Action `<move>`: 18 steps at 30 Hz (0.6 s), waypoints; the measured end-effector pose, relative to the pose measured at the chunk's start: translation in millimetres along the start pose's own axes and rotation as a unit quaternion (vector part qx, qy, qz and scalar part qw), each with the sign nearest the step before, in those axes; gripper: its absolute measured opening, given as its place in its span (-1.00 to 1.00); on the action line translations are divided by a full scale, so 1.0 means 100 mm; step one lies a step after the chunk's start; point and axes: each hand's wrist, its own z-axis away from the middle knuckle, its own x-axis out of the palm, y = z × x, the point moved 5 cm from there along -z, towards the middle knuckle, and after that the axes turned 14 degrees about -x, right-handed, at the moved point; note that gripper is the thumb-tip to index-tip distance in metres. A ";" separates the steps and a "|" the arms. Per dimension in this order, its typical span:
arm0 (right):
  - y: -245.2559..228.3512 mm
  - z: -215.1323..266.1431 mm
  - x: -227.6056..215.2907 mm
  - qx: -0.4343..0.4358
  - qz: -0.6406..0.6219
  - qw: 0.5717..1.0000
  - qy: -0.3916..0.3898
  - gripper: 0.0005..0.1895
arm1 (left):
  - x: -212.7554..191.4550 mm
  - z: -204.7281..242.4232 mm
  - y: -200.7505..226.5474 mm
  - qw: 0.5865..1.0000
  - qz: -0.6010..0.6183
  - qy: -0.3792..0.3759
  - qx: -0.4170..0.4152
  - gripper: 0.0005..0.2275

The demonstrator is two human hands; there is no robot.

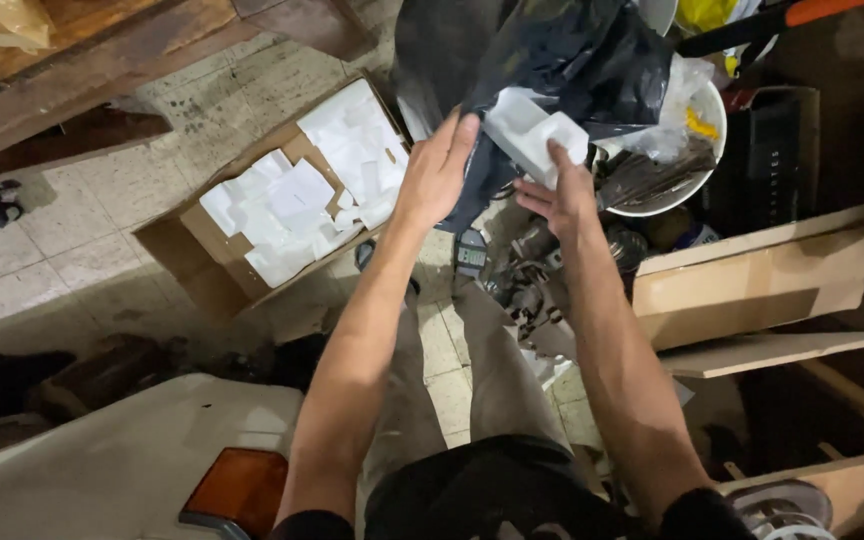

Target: The person gathers cardboard and styrofoam pieces from the floor and places them into a black plastic bag. They repeatedly pick up flat cardboard sheets and white foam inserts, fold or compress them, and drop them into the bag. The person also briefly handles a small metal hook before continuing to pack more foam pieces.

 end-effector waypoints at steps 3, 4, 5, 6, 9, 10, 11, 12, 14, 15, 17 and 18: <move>-0.07 -0.06 -0.01 0.033 -0.104 0.993 0.043 -0.03 | -0.02 -0.01 0.03 0.999 -0.035 -0.005 0.004 -0.54; -0.10 -0.14 -0.09 0.040 -0.078 0.994 0.059 -0.14 | -0.14 -0.02 0.03 0.996 -0.046 0.041 -0.069 -0.46; -0.11 -0.19 -0.21 0.049 -0.051 0.994 0.078 -0.23 | -0.24 0.00 0.01 0.985 -0.057 0.082 -0.144 -0.38; -0.20 -0.01 -0.36 0.053 -0.051 0.994 0.083 -0.23 | -0.27 0.05 -0.05 0.984 -0.060 0.077 -0.147 -0.38; -0.47 0.12 -0.82 -0.041 0.069 0.997 0.000 -0.42 | -0.22 0.17 0.21 0.931 -0.255 0.233 0.122 -0.32; -0.35 0.01 -1.05 -0.069 0.092 0.993 -0.026 -0.32 | 0.07 0.28 0.33 0.901 -0.295 0.147 0.283 -0.32; -0.16 0.00 -1.32 -0.086 0.115 0.988 -0.050 -0.20 | 0.36 0.53 0.35 0.842 -0.326 0.049 0.427 -0.30; -0.19 0.10 -1.31 -0.081 0.118 0.989 -0.049 -0.20 | 0.51 0.49 0.26 0.844 -0.325 0.046 0.424 -0.30; -0.36 0.17 -1.14 -0.131 0.093 0.976 -0.146 -0.44 | 0.99 0.26 -0.04 0.799 -0.494 -0.065 0.338 0.17; -0.46 0.17 -1.10 -0.141 0.091 0.975 -0.147 -0.44 | 1.03 0.13 -0.01 0.796 -0.495 -0.058 0.344 0.17; -0.55 0.29 -1.05 -0.155 0.183 0.949 -0.205 -0.65 | 1.13 -0.12 -0.13 0.800 -0.552 -0.098 0.212 0.13; -0.57 0.24 -1.06 -0.151 0.182 0.950 -0.203 -0.65 | 1.24 -0.30 -0.23 0.800 -0.553 -0.103 0.210 0.13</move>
